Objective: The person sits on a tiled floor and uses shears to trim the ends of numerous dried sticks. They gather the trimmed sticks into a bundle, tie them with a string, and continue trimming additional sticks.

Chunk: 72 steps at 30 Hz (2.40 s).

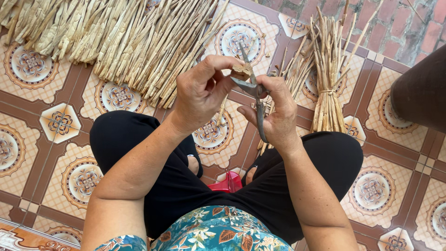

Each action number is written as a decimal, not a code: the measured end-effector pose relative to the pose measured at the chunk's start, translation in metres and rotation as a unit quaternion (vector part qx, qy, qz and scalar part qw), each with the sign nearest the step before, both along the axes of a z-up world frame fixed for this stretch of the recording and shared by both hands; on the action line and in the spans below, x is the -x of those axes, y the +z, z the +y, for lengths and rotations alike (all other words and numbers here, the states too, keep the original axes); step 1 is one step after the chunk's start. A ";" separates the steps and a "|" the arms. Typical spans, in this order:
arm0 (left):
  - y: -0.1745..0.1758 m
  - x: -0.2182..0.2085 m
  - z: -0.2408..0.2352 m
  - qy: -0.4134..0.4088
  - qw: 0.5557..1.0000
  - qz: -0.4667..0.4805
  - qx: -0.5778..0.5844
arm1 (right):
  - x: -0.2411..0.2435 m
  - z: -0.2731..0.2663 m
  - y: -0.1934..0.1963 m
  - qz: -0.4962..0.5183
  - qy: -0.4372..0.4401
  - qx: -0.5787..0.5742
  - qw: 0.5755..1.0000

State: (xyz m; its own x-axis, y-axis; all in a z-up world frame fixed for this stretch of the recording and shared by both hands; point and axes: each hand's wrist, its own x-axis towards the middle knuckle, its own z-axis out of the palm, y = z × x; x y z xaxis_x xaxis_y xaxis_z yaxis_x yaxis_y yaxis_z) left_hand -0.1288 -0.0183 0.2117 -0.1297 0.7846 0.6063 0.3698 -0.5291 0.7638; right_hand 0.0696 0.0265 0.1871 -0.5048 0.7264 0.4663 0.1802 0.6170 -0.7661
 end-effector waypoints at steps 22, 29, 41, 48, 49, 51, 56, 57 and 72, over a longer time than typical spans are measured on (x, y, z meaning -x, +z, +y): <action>-0.002 0.002 -0.003 -0.043 0.996 -0.037 0.067 | 0.001 -0.002 0.007 0.007 0.005 -0.004 1.000; -0.016 -0.005 -0.003 -0.137 0.970 -0.169 0.106 | 0.002 -0.002 0.008 -0.007 0.001 -0.017 1.000; -0.022 -0.010 -0.002 -0.150 0.951 -0.245 0.116 | 0.004 -0.006 0.005 -0.010 -0.026 -0.001 1.000; -0.019 -0.006 -0.001 -0.151 0.944 -0.262 0.128 | 0.005 -0.006 0.008 -0.023 -0.042 -0.005 0.999; -0.018 -0.005 -0.001 -0.147 0.945 -0.261 0.133 | 0.004 -0.006 0.008 -0.026 -0.041 -0.010 0.999; -0.017 -0.003 0.000 -0.134 0.947 -0.253 0.147 | 0.003 -0.004 0.009 -0.024 -0.028 -0.011 0.999; -0.019 0.004 0.004 -0.106 0.947 -0.240 0.185 | 0.006 0.001 0.005 -0.041 -0.037 0.037 0.998; -0.020 0.005 0.005 -0.101 0.951 -0.232 0.180 | 0.007 0.001 0.004 -0.048 -0.041 0.052 0.997; 0.000 0.023 0.009 -0.021 0.977 -0.180 0.114 | -0.007 0.035 -0.021 0.001 -0.069 0.270 0.960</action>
